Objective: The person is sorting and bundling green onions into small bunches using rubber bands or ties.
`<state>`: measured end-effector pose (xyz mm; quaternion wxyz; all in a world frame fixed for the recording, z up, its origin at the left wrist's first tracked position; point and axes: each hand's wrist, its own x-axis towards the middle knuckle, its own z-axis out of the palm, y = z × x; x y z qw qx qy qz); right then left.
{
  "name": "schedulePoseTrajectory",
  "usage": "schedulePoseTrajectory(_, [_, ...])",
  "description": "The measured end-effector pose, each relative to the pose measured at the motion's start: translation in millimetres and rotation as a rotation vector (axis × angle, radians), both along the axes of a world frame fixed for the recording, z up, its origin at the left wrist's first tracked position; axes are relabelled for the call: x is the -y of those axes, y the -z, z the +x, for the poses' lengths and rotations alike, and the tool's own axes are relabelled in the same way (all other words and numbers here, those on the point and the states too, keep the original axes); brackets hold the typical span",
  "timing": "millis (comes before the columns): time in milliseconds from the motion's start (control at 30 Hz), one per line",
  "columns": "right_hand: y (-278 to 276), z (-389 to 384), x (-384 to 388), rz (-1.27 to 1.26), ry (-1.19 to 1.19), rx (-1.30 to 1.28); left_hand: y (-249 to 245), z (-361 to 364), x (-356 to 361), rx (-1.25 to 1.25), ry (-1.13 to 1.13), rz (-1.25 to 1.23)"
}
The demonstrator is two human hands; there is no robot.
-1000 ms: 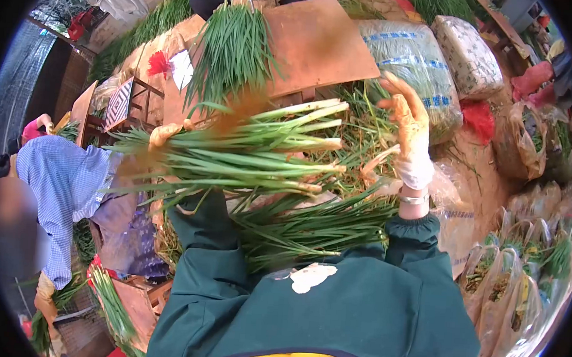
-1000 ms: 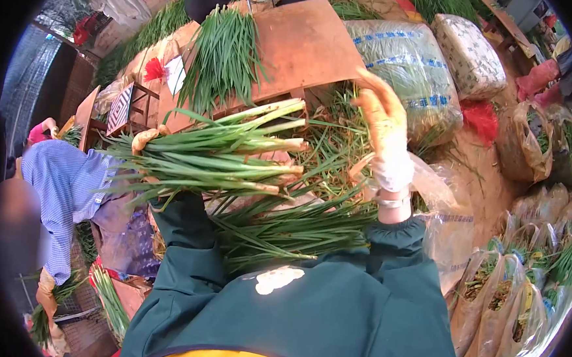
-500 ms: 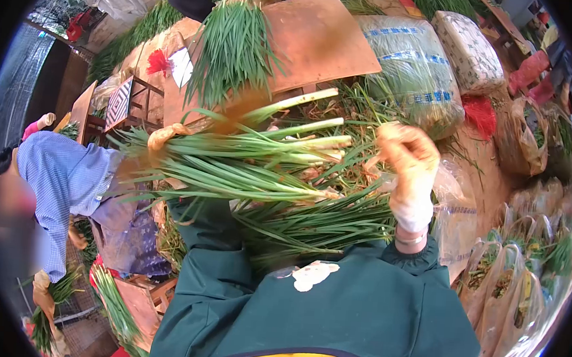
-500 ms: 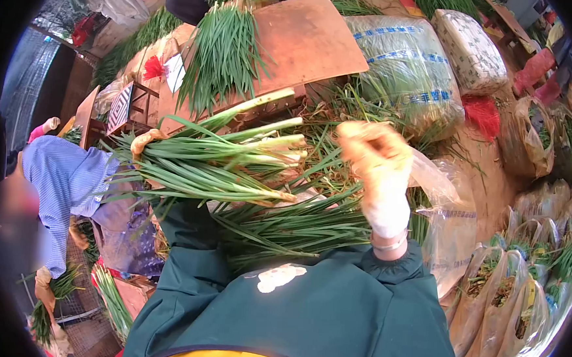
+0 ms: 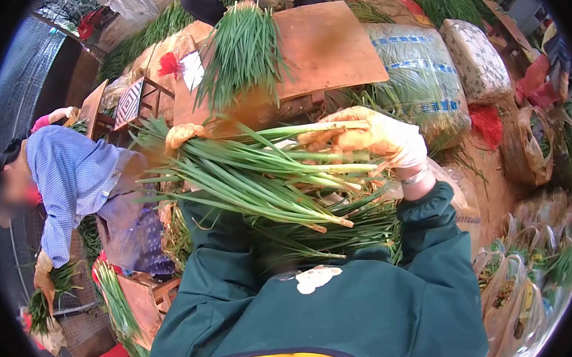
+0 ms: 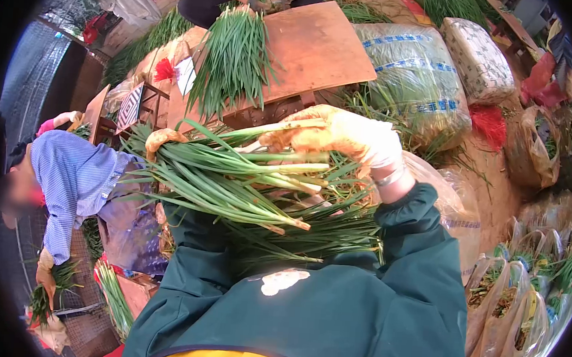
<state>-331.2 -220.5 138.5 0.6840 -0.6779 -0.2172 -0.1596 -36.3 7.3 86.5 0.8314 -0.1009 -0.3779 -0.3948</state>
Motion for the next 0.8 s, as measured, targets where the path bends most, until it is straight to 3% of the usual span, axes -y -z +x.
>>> schedulePoseTrajectory(133, [-31,0,-3,-0.045,-0.105,-0.219,12,1,5,-0.063,0.125,0.136])
schedulePoseTrajectory(200, [-63,-1,-9,-0.121,-0.041,-0.534,20,3,34,-0.031,0.259,-0.22])
schedulePoseTrajectory(233, [-17,-4,-3,-0.139,0.037,-0.118,53,33,46,0.011,0.268,-0.439])
schedulePoseTrajectory(267, [9,6,-2,-0.141,0.033,-0.116,49,24,48,-0.036,0.172,-0.312])
schedulePoseTrajectory(333, [41,34,0,-0.048,0.054,-0.368,31,-3,45,-0.086,-0.055,-0.073])
schedulePoseTrajectory(400, [4,54,-11,0.031,-0.039,-0.684,25,-14,45,-0.1,-0.126,0.002])
schedulePoseTrajectory(467, [43,71,-12,0.268,-0.085,-0.658,19,-21,44,-0.106,-0.153,0.035])
schedulePoseTrajectory(500, [64,78,-10,0.264,-0.089,-0.657,18,-24,44,-0.107,-0.158,0.041])
schedulePoseTrajectory(567, [95,86,0,0.186,0.206,-0.769,13,-28,41,-0.104,-0.176,0.066])
schedulePoseTrajectory(600, [100,77,12,-0.073,0.365,-0.691,11,-28,41,-0.106,-0.183,0.072])
schedulePoseTrajectory(633, [161,69,37,-0.522,0.682,-0.297,11,-28,40,-0.109,-0.19,0.078])
schedulePoseTrajectory(667, [131,52,36,-0.793,0.844,-0.664,11,-28,40,-0.108,-0.193,0.081])
schedulePoseTrajectory(700, [112,29,35,-1.105,0.855,-0.839,11,-26,39,-0.111,-0.2,0.085])
schedulePoseTrajectory(733, [100,6,31,-0.722,1.011,-0.654,13,-24,39,-0.115,-0.203,0.085])
schedulePoseTrajectory(767, [100,-12,37,-0.462,0.962,-0.567,16,-23,37,-0.117,-0.206,0.084])
schedulePoseTrajectory(800, [61,-23,22,-0.002,0.917,-0.568,23,-21,35,-0.173,-0.229,0.073])
